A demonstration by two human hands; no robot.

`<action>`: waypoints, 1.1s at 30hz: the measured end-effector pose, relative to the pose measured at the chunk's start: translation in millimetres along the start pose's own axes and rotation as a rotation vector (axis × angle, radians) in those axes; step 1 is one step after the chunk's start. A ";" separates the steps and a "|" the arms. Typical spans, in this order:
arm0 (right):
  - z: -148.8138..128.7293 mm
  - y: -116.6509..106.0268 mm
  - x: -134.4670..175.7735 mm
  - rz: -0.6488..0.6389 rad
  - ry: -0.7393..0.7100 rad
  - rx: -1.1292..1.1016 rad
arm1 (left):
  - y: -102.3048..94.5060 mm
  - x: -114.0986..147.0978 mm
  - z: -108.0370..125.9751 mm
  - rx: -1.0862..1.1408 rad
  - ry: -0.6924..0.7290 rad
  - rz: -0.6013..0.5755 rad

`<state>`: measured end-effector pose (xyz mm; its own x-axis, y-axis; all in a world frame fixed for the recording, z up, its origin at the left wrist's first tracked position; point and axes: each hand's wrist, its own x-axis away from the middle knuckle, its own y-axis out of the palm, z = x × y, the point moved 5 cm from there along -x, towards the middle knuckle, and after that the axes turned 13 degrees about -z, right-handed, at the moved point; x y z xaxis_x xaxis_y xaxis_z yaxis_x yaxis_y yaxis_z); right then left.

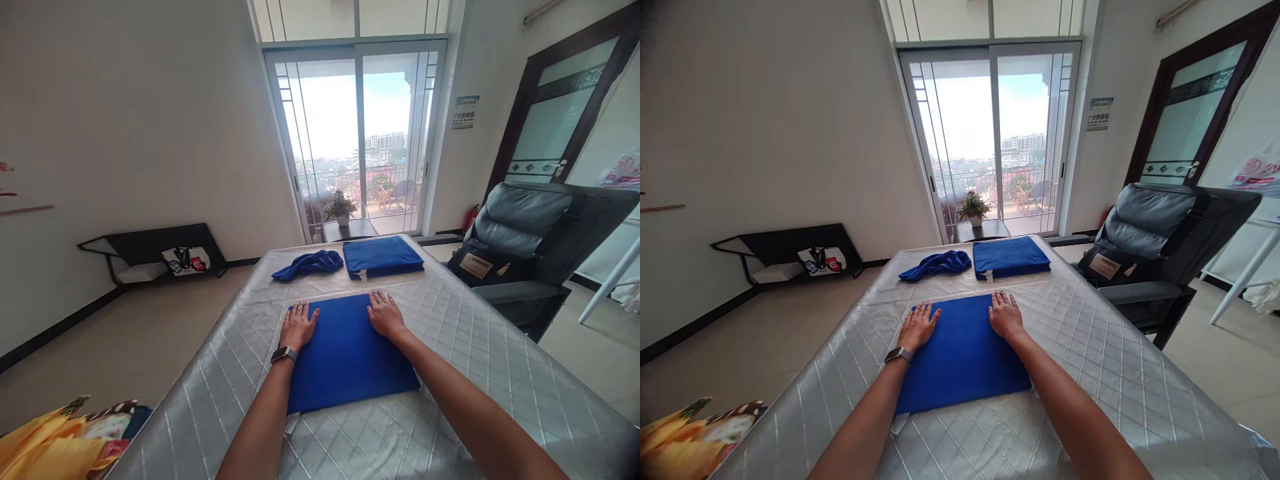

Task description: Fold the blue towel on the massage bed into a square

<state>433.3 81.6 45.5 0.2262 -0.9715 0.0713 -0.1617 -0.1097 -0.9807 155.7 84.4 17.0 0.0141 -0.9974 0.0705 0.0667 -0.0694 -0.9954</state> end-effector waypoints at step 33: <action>1.0 17.3 27.4 -0.106 0.032 -0.070 | 8.0 33.2 148.8 0.035 0.340 -0.034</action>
<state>437.7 53.3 30.3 0.2152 -0.9597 0.1805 -0.2058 -0.2253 -0.9523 305.1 53.6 21.2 -0.3219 -0.9440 0.0723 0.0956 -0.1084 -0.9895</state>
